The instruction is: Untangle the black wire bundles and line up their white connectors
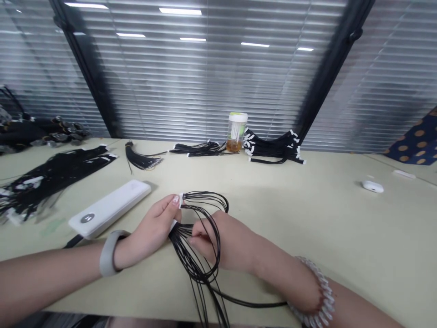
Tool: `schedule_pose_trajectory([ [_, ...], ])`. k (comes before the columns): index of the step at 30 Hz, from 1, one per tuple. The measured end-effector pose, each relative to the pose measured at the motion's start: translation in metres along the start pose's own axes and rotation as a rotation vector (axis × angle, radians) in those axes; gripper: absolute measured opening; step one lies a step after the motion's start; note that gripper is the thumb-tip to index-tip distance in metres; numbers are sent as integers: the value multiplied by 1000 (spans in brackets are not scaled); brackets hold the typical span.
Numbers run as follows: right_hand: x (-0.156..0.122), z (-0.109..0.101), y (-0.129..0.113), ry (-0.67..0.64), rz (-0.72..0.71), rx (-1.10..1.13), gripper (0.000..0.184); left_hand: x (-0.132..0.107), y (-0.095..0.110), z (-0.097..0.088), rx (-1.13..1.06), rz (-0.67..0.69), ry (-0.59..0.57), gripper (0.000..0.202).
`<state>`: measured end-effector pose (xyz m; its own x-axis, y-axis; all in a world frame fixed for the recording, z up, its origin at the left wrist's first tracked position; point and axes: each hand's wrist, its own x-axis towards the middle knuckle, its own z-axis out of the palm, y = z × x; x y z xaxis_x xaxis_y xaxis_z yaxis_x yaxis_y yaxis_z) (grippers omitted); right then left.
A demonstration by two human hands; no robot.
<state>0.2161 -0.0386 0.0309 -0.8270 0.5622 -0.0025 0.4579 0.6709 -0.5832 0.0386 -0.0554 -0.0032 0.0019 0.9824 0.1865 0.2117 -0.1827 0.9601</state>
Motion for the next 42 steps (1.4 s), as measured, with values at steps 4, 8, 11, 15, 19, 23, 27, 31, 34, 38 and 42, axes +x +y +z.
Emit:
schedule_pose_trajectory([
  [4,-1,-2,-1,-73,-1,-1,19,-1,0,0,11,11,-3,35],
  [8,-3,-16,-6,4,9,-101,18,0,1,1,36,29,-4,34],
  [11,-7,-32,-6,220,125,-293,16,1,0,0,28,19,-3,34],
  [15,-12,-50,4,727,256,-278,15,1,-2,0,18,11,-5,36],
  [19,-11,-55,11,1002,114,135,21,1,-1,0,24,19,-20,36],
  [23,-7,-48,6,1011,35,350,35,0,0,1,24,21,-40,36],
  [27,-2,-34,4,748,126,288,37,-1,2,1,6,22,-52,35],
  [31,4,-20,9,611,35,74,14,-2,5,2,-23,48,-63,33],
  [34,6,-16,9,514,32,36,15,-3,5,1,-8,62,-93,33],
  [38,3,-17,5,452,98,38,17,-4,4,0,18,84,-93,34],
  [42,2,-19,3,402,97,42,19,-4,4,0,18,83,-96,34],
])
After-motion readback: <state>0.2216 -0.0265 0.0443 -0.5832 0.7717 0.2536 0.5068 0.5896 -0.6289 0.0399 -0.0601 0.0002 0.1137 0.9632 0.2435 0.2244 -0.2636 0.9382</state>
